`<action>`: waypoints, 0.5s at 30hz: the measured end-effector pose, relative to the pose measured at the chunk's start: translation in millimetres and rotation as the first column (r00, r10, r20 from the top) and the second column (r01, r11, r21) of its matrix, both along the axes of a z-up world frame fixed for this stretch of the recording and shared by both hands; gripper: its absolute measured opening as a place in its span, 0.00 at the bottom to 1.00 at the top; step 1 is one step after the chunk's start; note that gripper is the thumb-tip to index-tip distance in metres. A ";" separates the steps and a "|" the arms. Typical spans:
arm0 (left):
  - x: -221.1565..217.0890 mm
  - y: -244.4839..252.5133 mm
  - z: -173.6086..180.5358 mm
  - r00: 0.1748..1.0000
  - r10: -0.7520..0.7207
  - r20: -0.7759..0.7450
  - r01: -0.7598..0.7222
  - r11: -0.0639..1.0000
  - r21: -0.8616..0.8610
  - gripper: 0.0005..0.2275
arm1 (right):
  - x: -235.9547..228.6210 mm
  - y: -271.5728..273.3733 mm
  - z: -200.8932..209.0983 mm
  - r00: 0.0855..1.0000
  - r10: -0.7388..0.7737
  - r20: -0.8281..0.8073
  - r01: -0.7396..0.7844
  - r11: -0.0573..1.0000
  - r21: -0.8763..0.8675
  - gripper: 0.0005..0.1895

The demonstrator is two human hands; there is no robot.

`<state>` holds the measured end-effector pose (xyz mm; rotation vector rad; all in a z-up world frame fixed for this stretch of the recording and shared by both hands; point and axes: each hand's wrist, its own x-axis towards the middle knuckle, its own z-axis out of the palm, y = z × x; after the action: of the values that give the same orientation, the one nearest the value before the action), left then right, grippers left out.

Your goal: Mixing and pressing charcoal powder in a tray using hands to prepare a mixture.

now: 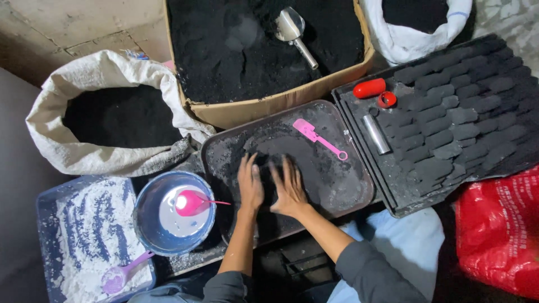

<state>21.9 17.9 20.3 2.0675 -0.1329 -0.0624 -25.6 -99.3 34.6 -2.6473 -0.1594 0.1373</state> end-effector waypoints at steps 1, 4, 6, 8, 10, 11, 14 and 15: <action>-0.2 -3.2 -3.9 1.000 0.001 -0.005 -0.001 1.000 0.002 0.24 | 4.8 -0.8 -12.1 1.000 0.001 -0.005 -0.001 1.000 0.002 0.63; 1.3 -8.9 -16.2 0.998 -0.035 0.046 0.034 0.999 0.026 0.19 | 19.0 -0.4 -49.5 0.967 0.061 0.247 -0.071 0.997 0.031 0.48; 3.0 -9.8 -24.2 0.996 -0.015 0.088 0.007 0.996 0.092 0.16 | 26.9 0.6 -73.8 0.932 0.064 0.358 -0.066 0.998 -0.007 0.35; 4.0 -11.5 -22.6 0.992 0.004 0.126 -0.018 0.994 0.112 0.15 | 29.9 2.9 -68.6 0.909 0.086 0.408 -0.070 0.996 -0.052 0.29; 2.2 -16.5 -23.1 0.987 0.023 0.161 -0.043 0.991 0.124 0.15 | 34.1 -0.2 -77.5 0.884 0.110 0.455 -0.070 0.992 -0.103 0.23; 3.7 -17.1 -23.2 0.986 0.055 0.157 -0.075 0.989 0.126 0.14 | 40.1 -0.6 -88.4 0.894 0.127 0.430 -0.064 0.985 -0.157 0.19; 10.7 -17.9 -28.2 0.985 0.091 0.149 -0.111 0.986 0.127 0.14 | 50.4 -2.3 -73.3 0.914 0.153 0.377 -0.071 0.972 -0.224 0.13; 12.2 -17.5 -30.8 0.985 0.098 0.141 -0.116 0.986 0.123 0.14 | 51.4 -2.7 -60.3 0.924 0.168 0.344 -0.086 0.967 -0.240 0.11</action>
<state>34.1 0.4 -10.6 2.2064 -0.1022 0.1378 25.8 -102.0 -25.7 -2.8599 -0.4649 -0.3136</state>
